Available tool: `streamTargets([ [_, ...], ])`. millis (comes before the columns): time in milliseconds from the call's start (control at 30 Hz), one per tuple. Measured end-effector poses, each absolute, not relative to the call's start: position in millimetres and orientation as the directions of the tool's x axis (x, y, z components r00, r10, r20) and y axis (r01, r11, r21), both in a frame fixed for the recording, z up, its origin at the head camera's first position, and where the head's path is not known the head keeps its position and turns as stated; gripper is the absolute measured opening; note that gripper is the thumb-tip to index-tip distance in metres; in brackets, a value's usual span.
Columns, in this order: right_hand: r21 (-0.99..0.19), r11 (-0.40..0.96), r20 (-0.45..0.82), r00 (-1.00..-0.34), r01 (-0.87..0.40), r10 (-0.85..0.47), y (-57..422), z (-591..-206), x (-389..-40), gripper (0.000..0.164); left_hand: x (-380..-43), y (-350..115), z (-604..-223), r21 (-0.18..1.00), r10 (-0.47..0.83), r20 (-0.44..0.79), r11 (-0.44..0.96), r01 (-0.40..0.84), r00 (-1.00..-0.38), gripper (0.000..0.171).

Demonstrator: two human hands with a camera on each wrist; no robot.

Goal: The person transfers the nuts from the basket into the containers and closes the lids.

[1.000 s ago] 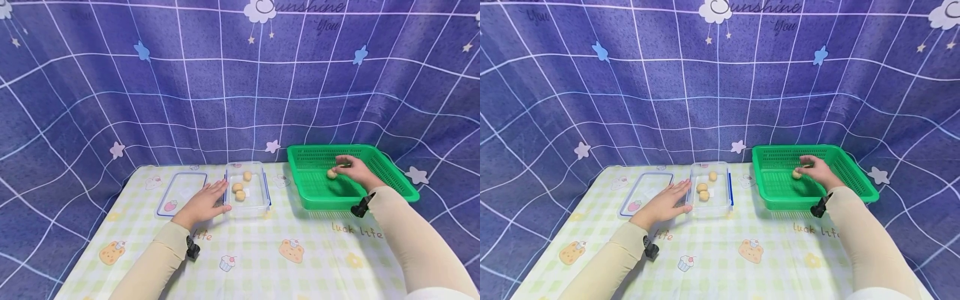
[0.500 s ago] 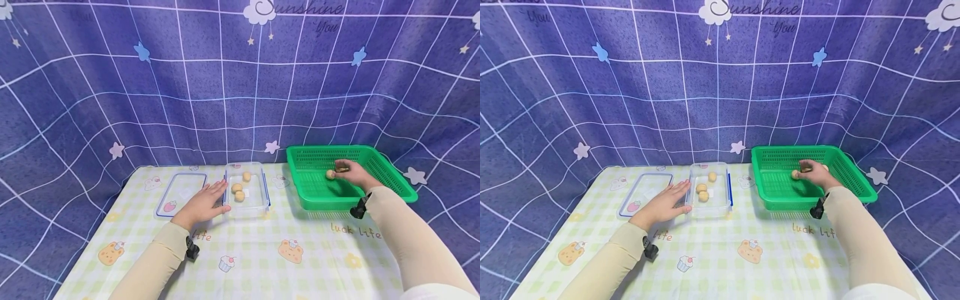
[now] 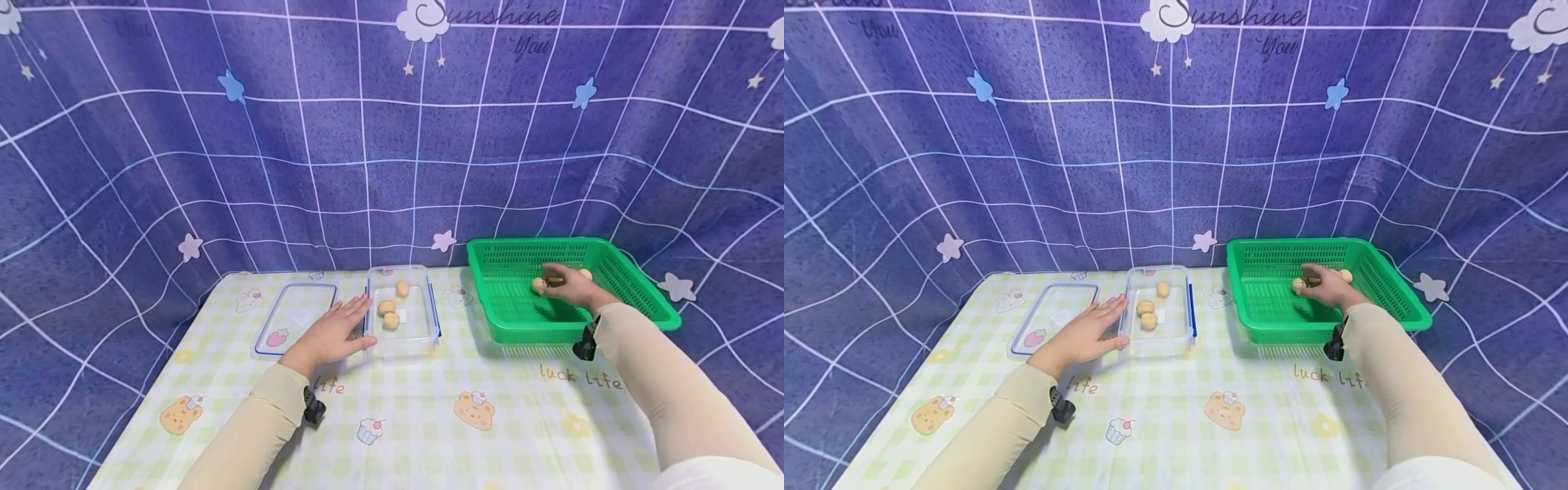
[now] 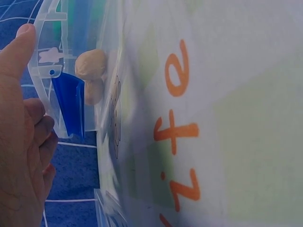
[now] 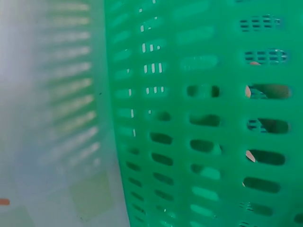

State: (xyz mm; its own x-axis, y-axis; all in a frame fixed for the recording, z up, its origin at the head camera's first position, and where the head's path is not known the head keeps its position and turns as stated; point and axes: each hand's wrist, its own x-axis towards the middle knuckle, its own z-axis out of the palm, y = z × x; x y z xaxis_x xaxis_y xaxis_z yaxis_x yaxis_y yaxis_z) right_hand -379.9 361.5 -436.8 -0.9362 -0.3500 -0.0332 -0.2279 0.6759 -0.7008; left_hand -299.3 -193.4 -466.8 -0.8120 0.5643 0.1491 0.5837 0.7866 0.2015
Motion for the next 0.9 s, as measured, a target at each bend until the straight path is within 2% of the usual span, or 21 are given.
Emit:
streamTargets([
  [200, -0.656, 0.709, -0.021, -0.933, -0.258, -0.358, 359.3, -436.4, -379.2, 0.077, -298.8, -193.2, -466.9, 0.204, 0.563, 0.152, 0.786, 0.583, -0.812, 0.090],
  [600, -0.672, 0.695, -0.051, -0.921, -0.254, -0.385, 355.0, -438.1, -381.1, 0.085, -299.7, -193.9, -468.6, 0.214, 0.562, 0.159, 0.783, 0.584, -0.812, 0.091],
  [900, -0.666, 0.696, -0.052, -0.914, -0.268, -0.402, 353.0, -439.6, -379.4, 0.082, -298.5, -193.3, -469.6, 0.235, 0.564, 0.159, 0.775, 0.586, -0.810, 0.089],
])
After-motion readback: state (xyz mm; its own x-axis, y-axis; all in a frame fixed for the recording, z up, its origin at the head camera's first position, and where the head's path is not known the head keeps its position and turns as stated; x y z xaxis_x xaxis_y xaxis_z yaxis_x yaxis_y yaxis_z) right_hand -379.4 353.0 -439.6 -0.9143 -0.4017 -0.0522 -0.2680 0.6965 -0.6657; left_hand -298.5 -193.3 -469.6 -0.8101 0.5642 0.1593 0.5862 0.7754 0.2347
